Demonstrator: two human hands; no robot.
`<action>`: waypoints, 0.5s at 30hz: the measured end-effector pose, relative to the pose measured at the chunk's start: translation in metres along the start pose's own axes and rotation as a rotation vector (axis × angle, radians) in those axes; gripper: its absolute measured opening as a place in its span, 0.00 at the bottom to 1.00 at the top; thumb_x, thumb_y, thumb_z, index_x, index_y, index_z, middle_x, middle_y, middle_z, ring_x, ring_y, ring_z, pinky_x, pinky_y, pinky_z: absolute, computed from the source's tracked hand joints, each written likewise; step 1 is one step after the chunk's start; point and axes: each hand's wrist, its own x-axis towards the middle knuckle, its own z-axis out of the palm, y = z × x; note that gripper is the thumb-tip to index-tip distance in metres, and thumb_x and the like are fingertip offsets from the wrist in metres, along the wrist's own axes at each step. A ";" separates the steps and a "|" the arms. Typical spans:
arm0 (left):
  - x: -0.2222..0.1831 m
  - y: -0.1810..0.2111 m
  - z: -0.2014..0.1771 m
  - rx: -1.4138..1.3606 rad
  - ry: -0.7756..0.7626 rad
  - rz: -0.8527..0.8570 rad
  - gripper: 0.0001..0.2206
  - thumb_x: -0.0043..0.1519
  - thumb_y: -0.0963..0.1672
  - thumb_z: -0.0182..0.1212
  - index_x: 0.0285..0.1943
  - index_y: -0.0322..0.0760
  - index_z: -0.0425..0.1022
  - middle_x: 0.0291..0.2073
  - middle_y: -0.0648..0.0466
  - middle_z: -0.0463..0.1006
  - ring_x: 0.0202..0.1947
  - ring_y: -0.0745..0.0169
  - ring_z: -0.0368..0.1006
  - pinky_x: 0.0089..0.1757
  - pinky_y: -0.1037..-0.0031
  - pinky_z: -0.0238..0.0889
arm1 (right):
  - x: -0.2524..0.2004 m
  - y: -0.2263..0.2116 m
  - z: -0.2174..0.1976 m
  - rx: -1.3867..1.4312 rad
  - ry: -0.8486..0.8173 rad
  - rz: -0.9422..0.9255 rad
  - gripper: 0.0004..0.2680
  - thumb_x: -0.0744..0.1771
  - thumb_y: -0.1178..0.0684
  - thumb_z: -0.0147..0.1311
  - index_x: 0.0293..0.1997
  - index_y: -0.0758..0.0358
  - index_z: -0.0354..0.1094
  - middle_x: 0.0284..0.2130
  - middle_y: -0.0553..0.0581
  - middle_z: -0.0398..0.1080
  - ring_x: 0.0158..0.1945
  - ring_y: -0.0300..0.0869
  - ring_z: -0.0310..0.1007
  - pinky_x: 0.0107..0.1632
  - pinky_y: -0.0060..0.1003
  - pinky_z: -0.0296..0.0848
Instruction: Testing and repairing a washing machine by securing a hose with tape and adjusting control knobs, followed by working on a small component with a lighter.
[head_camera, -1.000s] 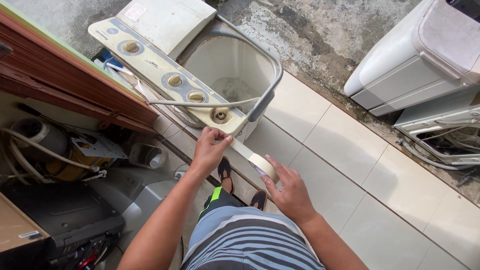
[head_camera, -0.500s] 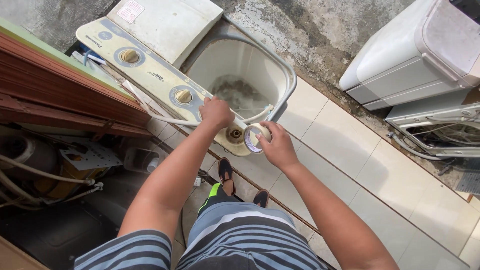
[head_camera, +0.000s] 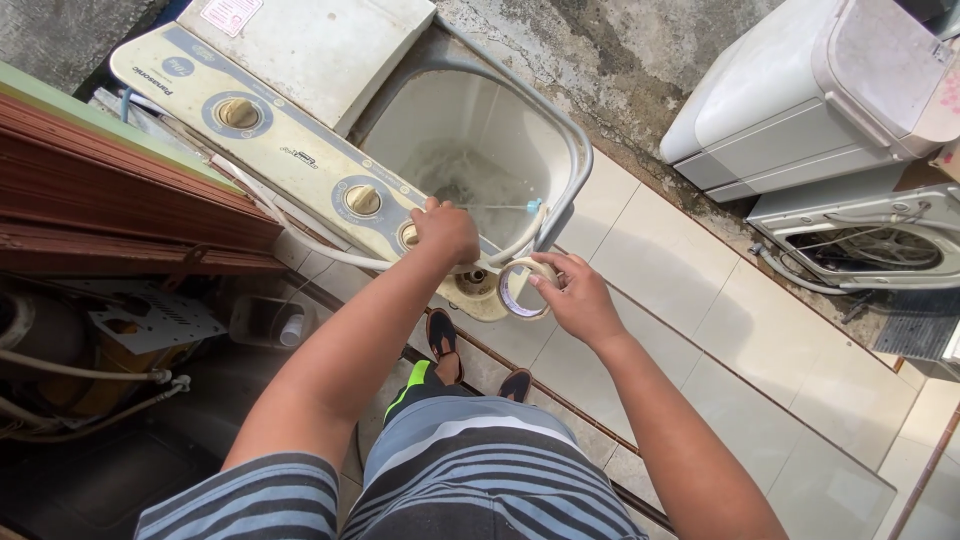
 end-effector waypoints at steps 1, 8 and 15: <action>0.003 -0.001 0.003 -0.003 0.019 0.004 0.21 0.56 0.44 0.59 0.61 0.38 0.79 0.60 0.47 0.73 0.65 0.43 0.58 0.54 0.52 0.52 | -0.004 -0.004 0.000 0.040 -0.015 0.002 0.14 0.68 0.54 0.59 0.60 0.54 0.73 0.40 0.62 0.72 0.38 0.44 0.79 0.44 0.37 0.79; -0.017 0.000 -0.001 0.027 0.160 0.137 0.15 0.62 0.44 0.58 0.56 0.41 0.82 0.54 0.47 0.75 0.60 0.45 0.66 0.52 0.56 0.63 | -0.019 -0.008 0.009 0.141 0.021 -0.010 0.14 0.67 0.56 0.61 0.60 0.58 0.72 0.37 0.62 0.70 0.32 0.41 0.78 0.38 0.34 0.78; -0.004 -0.007 0.036 -0.053 0.082 0.287 0.11 0.60 0.44 0.56 0.43 0.53 0.86 0.41 0.48 0.84 0.49 0.40 0.80 0.50 0.48 0.69 | -0.005 0.009 0.007 0.011 0.034 -0.074 0.13 0.67 0.55 0.61 0.57 0.52 0.76 0.38 0.62 0.72 0.34 0.47 0.79 0.37 0.36 0.78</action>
